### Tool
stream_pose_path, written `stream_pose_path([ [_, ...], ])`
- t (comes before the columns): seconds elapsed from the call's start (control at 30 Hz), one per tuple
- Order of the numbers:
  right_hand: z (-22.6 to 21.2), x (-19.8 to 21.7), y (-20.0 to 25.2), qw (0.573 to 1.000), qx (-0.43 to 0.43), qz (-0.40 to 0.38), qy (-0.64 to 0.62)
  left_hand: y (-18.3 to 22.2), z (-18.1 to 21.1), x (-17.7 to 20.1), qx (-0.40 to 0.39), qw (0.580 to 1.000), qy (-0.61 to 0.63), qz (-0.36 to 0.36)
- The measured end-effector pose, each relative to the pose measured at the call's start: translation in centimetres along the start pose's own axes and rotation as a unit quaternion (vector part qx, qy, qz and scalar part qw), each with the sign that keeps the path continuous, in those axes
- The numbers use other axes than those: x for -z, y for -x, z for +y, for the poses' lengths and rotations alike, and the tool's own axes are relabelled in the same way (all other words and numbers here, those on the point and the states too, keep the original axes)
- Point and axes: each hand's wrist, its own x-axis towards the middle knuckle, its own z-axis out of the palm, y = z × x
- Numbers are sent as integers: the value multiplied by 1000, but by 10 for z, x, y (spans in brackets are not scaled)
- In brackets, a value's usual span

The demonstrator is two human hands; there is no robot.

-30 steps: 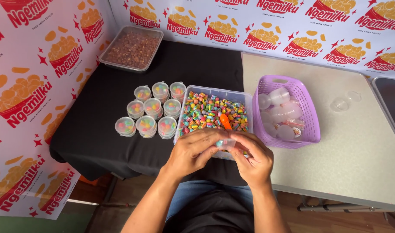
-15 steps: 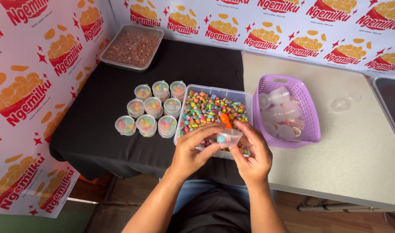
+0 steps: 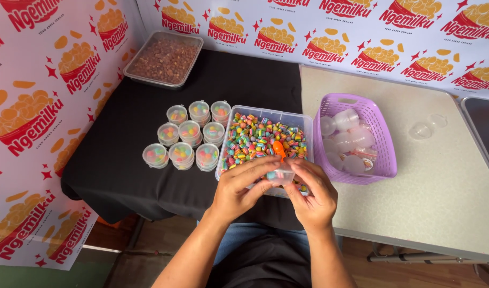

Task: Filling small plastic cups with colorful candies using a small scoop at a steady pace.

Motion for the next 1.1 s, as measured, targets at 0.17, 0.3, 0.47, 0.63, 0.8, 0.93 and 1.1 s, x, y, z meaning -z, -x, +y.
stream_pose_path([
  [0.17,-8,1,-3,1000,-25,-10,-14,-6,3,9,-51,998,-13,-24],
  [0.3,-10,-2,-1,999,-28,-18,11,-6,9,13,1,999,-2,-34],
  [0.47,-7,-9,-8,999,4,-15,39,7,-7,3,160,978,137,6],
  [0.63,1,-13,-6,997,29,-63,32,8,-19,11,183,982,11,49],
  [0.8,13,-12,12,994,-95,-58,3,-23,-20,66,229,967,-11,111],
  [0.93,14,-15,15,990,-129,-61,-13,-44,-86,141,192,964,-163,91],
  [1.1,24,-14,23,986,-149,-62,-29,-67,-132,203,254,918,-304,-2],
])
